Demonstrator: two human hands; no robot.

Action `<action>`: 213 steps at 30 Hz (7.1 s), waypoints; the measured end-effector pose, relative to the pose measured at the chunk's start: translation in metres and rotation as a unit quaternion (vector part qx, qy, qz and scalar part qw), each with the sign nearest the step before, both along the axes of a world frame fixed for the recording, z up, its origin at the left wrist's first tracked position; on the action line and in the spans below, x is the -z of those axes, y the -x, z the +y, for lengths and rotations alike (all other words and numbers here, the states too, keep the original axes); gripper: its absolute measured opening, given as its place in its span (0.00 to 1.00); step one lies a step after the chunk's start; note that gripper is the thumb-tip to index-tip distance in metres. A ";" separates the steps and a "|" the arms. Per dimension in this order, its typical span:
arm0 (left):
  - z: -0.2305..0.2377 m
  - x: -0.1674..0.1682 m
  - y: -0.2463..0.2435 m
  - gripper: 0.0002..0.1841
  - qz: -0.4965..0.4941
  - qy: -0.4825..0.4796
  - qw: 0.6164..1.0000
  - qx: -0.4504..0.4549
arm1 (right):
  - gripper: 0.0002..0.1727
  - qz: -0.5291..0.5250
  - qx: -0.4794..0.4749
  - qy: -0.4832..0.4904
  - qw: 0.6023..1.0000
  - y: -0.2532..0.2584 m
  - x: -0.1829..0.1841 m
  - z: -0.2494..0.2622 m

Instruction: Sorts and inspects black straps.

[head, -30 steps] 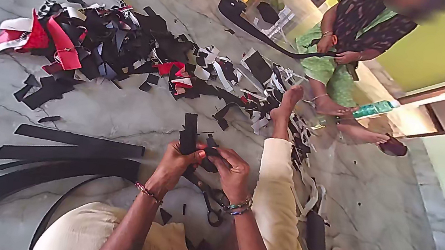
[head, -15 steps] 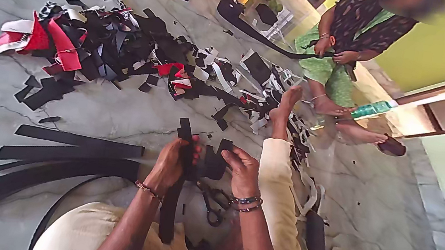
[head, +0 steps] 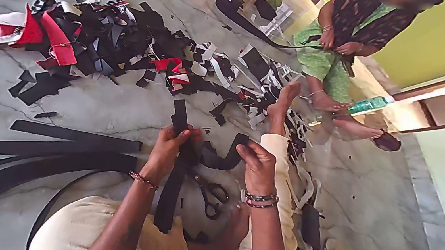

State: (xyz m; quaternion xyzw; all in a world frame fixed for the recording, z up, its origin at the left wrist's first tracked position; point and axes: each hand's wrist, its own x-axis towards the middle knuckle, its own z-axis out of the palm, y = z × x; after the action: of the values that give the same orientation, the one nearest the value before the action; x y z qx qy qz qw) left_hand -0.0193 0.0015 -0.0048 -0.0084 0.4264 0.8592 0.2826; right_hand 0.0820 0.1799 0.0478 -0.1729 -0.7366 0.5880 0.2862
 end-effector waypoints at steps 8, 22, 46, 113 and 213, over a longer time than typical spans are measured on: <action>-0.002 -0.005 -0.002 0.05 -0.011 0.005 0.999 -0.043 | 0.09 0.147 -0.019 -0.118 0.982 -0.039 -0.099 0.037; 0.000 -0.007 -0.009 0.09 0.093 0.048 0.994 0.017 | 0.09 -0.159 -0.095 0.164 0.969 0.023 -0.002 -0.045; 0.004 0.000 -0.017 0.10 0.078 -0.066 0.994 -0.046 | 0.12 -0.053 -0.039 0.109 0.992 0.032 0.018 -0.061; 0.000 0.004 -0.006 0.10 0.158 0.089 0.983 -0.006 | 0.14 -0.027 -0.121 0.140 0.982 0.016 -0.016 -0.017; 0.011 -0.027 0.001 0.21 0.169 0.154 0.970 0.077 | 0.10 0.079 -0.085 0.007 0.993 -0.084 -0.050 0.058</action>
State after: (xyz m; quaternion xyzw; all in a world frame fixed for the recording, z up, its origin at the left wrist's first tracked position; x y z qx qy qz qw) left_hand -0.0204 0.0127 0.0219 0.1265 0.5947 0.7477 0.2668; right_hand 0.1664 0.2377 0.0982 -0.0646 -0.7193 0.6273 0.2915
